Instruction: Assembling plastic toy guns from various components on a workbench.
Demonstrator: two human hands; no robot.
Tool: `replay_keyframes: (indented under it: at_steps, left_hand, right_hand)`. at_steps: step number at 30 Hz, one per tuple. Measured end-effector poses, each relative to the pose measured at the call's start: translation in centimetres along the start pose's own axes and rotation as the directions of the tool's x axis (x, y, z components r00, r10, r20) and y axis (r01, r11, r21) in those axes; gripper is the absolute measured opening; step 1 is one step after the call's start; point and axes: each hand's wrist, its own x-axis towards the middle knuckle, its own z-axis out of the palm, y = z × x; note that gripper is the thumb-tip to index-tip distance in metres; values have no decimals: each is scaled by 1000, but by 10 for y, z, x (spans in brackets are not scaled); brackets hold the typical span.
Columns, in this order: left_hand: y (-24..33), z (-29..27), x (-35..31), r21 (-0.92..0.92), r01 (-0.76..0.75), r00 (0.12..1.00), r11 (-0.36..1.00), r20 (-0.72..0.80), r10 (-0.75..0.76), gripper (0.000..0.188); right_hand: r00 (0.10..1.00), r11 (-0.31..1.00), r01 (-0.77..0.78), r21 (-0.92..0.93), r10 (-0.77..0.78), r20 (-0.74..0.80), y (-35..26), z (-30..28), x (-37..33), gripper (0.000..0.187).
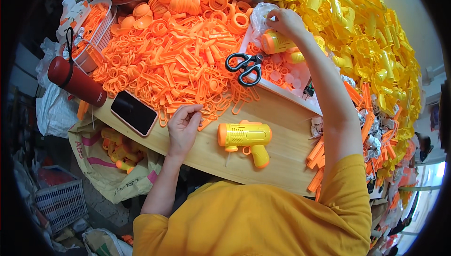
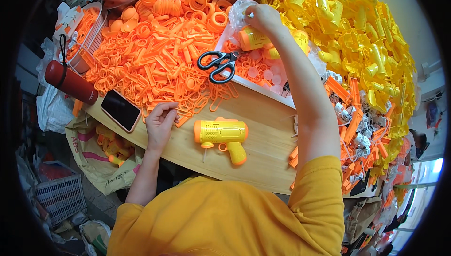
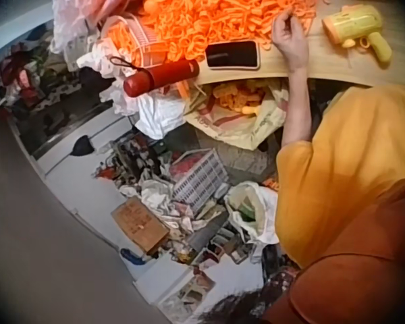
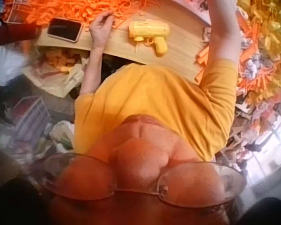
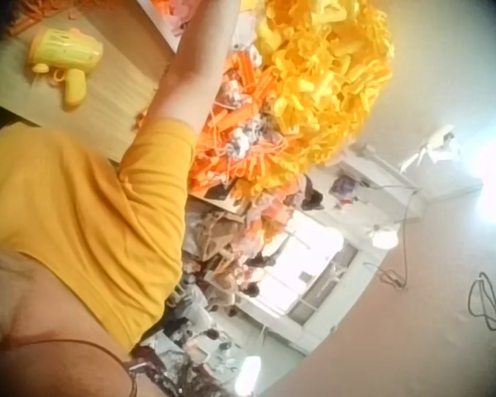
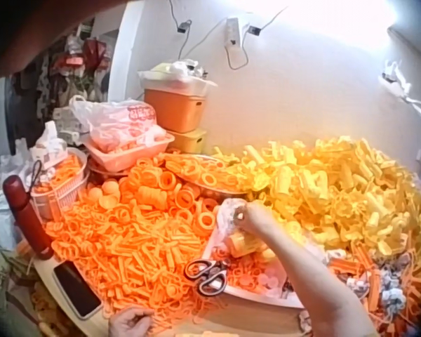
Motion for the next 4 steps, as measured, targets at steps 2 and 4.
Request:
replay_keyframes:
  at_steps: [2,4]
  left_hand:
    - [-1,-1,-1,-17,15,1000,1000,-15,-15,19]
    - [-5,-4,0,-12,-8,1000,1000,-19,8,22]
  right_hand:
    - [1000,999,20,-26,-20,-2,2,2,3,21]
    - [999,996,50,-78,-49,11,2,3,5,22]
